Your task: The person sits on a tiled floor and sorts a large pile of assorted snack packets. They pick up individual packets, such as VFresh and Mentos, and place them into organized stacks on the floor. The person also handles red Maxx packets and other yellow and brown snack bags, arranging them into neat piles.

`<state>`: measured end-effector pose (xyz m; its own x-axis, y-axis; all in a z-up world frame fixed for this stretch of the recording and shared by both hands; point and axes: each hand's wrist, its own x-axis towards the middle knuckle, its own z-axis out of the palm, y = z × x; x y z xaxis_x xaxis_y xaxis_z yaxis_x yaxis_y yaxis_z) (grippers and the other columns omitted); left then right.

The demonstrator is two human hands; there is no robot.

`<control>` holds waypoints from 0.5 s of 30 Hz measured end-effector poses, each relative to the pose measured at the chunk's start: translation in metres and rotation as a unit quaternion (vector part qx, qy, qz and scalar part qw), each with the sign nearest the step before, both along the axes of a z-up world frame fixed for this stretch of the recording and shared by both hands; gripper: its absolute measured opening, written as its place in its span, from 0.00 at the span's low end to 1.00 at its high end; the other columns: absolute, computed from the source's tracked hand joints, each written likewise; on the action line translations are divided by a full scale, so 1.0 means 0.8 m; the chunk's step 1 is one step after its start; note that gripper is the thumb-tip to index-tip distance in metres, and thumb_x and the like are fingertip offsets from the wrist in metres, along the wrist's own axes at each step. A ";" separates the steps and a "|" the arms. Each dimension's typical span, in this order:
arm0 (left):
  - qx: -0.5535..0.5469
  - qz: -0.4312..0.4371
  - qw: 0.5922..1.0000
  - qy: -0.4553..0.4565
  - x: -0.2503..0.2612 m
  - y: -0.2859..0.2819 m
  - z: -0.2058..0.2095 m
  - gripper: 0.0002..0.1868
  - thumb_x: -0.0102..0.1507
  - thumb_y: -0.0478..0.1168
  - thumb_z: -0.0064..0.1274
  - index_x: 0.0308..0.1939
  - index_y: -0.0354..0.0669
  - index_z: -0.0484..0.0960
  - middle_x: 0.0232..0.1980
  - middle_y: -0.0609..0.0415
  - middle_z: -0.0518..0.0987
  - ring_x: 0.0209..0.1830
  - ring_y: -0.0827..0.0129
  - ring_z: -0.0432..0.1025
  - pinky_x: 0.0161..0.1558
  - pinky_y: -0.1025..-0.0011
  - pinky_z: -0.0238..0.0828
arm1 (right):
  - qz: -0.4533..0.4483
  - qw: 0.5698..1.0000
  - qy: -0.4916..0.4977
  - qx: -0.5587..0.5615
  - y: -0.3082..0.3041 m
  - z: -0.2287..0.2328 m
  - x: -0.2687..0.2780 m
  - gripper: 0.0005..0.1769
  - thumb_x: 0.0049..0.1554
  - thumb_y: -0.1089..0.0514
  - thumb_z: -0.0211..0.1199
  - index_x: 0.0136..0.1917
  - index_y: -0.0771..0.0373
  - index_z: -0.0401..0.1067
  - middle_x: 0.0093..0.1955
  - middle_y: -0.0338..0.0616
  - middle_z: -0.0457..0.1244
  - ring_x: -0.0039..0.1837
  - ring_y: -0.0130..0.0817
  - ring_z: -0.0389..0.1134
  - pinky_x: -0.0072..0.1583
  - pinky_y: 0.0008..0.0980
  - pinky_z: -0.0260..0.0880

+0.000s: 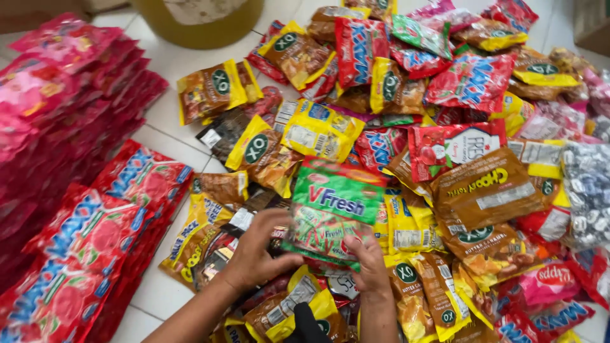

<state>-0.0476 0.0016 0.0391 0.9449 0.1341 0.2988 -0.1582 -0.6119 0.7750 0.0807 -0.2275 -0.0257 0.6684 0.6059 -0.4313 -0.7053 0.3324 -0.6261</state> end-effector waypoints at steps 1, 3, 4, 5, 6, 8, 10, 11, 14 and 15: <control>-0.087 0.064 0.993 0.039 -0.010 -0.001 -0.010 0.33 0.53 0.49 0.71 0.57 0.45 0.75 0.60 0.47 0.75 0.61 0.57 0.71 0.60 0.62 0.69 | -0.004 0.999 -0.039 0.002 -0.004 -0.006 -0.002 0.28 0.55 0.62 0.66 0.68 0.64 0.67 0.60 0.48 0.69 0.58 0.39 0.72 0.61 0.43 0.72; -0.173 0.135 0.973 0.072 -0.023 -0.001 -0.029 0.38 0.53 0.49 0.71 0.62 0.42 0.72 0.63 0.45 0.74 0.64 0.58 0.70 0.62 0.62 0.67 | 0.000 0.997 -0.080 0.008 -0.004 -0.007 -0.008 0.29 0.55 0.64 0.67 0.69 0.65 0.67 0.60 0.49 0.69 0.58 0.39 0.72 0.61 0.43 0.72; -0.292 0.159 0.934 0.133 -0.027 0.000 -0.037 0.40 0.53 0.47 0.69 0.66 0.44 0.68 0.64 0.47 0.74 0.63 0.61 0.71 0.62 0.63 0.69 | 0.011 0.994 -0.105 0.018 -0.001 -0.001 -0.011 0.29 0.55 0.66 0.68 0.69 0.66 0.67 0.60 0.48 0.69 0.59 0.38 0.72 0.62 0.42 0.72; -0.407 0.177 0.876 0.188 -0.029 0.002 -0.046 0.43 0.53 0.46 0.68 0.69 0.46 0.64 0.65 0.49 0.74 0.63 0.64 0.72 0.61 0.64 0.72 | 0.020 0.991 -0.131 0.030 0.003 0.006 -0.013 0.29 0.54 0.67 0.68 0.69 0.67 0.67 0.61 0.48 0.69 0.59 0.38 0.72 0.63 0.40 0.72; -0.407 0.183 0.876 0.183 -0.030 0.002 -0.046 0.43 0.53 0.46 0.68 0.69 0.46 0.64 0.65 0.49 0.74 0.63 0.64 0.72 0.61 0.64 0.72 | 0.027 0.990 -0.133 0.032 0.007 0.009 -0.015 0.29 0.54 0.67 0.68 0.69 0.67 0.67 0.61 0.48 0.69 0.59 0.38 0.72 0.63 0.40 0.72; -0.543 0.111 0.813 0.180 -0.032 0.000 -0.048 0.38 0.56 0.40 0.67 0.68 0.44 0.67 0.63 0.50 0.77 0.58 0.66 0.75 0.58 0.64 0.77 | 0.073 0.983 -0.166 0.011 0.012 0.014 -0.022 0.28 0.54 0.69 0.68 0.67 0.69 0.69 0.59 0.47 0.69 0.58 0.36 0.72 0.61 0.37 0.72; -0.556 0.098 0.811 0.154 -0.039 -0.001 -0.052 0.34 0.58 0.38 0.66 0.66 0.39 0.71 0.60 0.49 0.80 0.55 0.67 0.77 0.57 0.65 0.77 | 0.090 0.979 -0.180 -0.018 0.025 0.038 -0.031 0.27 0.54 0.68 0.68 0.67 0.69 0.69 0.59 0.46 0.70 0.57 0.34 0.72 0.61 0.36 0.72; -0.568 0.078 0.809 0.133 -0.041 -0.001 -0.054 0.29 0.60 0.35 0.65 0.64 0.35 0.74 0.57 0.48 0.83 0.53 0.68 0.78 0.56 0.65 0.77 | 0.100 0.975 -0.195 -0.049 0.032 0.050 -0.035 0.27 0.54 0.68 0.68 0.66 0.69 0.70 0.58 0.46 0.70 0.57 0.33 0.72 0.60 0.35 0.72; -0.564 0.112 0.809 0.117 -0.054 -0.004 -0.052 0.25 0.60 0.34 0.65 0.60 0.33 0.77 0.51 0.48 0.85 0.46 0.69 0.80 0.51 0.66 0.79 | 0.111 0.968 -0.197 -0.111 0.045 0.063 -0.049 0.25 0.54 0.65 0.67 0.65 0.68 0.70 0.57 0.45 0.71 0.55 0.32 0.73 0.57 0.34 0.74; -0.565 0.111 0.809 0.116 -0.059 -0.004 -0.044 0.25 0.60 0.34 0.65 0.60 0.33 0.77 0.51 0.48 0.85 0.46 0.69 0.80 0.51 0.66 0.79 | 0.111 0.968 -0.198 -0.111 0.042 0.052 -0.056 0.25 0.54 0.65 0.67 0.65 0.68 0.70 0.57 0.45 0.71 0.55 0.32 0.73 0.57 0.34 0.74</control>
<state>-0.0950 -0.0016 0.0035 0.8732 0.3715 -0.3154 0.0893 0.5144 0.8529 0.0360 -0.1936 0.0156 0.6723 0.6747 -0.3047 -0.4347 0.0266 -0.9002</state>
